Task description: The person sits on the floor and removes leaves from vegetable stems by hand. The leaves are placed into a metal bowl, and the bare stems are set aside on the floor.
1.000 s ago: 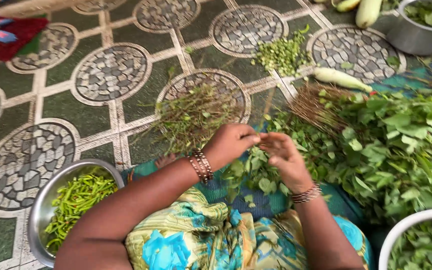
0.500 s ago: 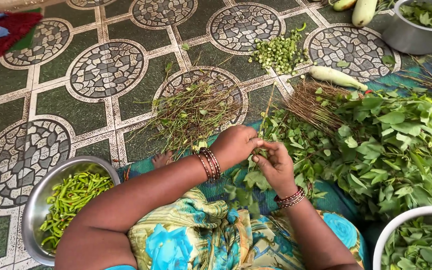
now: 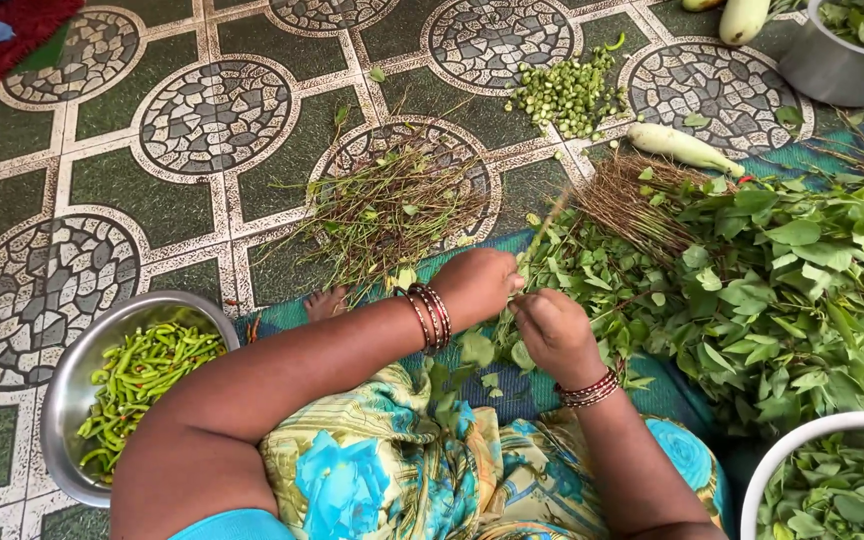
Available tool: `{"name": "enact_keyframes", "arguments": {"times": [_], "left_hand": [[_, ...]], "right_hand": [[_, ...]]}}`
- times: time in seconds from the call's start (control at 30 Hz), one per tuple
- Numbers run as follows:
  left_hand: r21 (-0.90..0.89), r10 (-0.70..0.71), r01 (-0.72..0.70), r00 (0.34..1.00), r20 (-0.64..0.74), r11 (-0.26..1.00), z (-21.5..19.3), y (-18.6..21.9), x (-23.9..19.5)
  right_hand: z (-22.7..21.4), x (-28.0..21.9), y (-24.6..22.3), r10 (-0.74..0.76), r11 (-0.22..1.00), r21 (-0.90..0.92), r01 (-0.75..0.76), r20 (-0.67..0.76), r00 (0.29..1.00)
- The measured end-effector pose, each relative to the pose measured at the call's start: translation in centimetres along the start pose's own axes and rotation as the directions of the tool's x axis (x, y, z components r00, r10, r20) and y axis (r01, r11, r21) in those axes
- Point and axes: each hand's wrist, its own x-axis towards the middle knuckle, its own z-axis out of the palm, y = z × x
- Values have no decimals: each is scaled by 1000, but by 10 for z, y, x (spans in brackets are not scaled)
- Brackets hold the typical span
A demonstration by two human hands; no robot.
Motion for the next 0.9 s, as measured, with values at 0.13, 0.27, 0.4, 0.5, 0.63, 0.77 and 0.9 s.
{"name": "enact_keyframes", "arguments": {"times": [0.13,0.27,0.4,0.5,0.63,0.77,0.9], "left_hand": [[-64,-110,101,983,-147,993,-12,-9,7],[-134,-169,155,980,-102,979,-21,-6,6],[-126,-195,186,979,-65,975,-23,2,5],[-102,-199,195,979,-37,976,-17,5,4],[-80,-180,177,983,-32,981,-11,2,5],[-84,-262,257,963,-56,963,-3,-12,10],[-135,-295,276,944,-150,952,-3,-31,17]], "right_hand": [[-2,-9,10,324,879,427,-212,-209,923],[4,-7,33,718,217,899,-381,118,686],[20,-3,45,671,-83,855,-511,427,606],[26,-12,41,615,-68,813,-578,491,617],[32,-20,37,572,69,815,-575,440,692],[30,-23,43,561,205,816,-541,355,748],[19,-18,36,561,147,838,-526,367,742]]}}
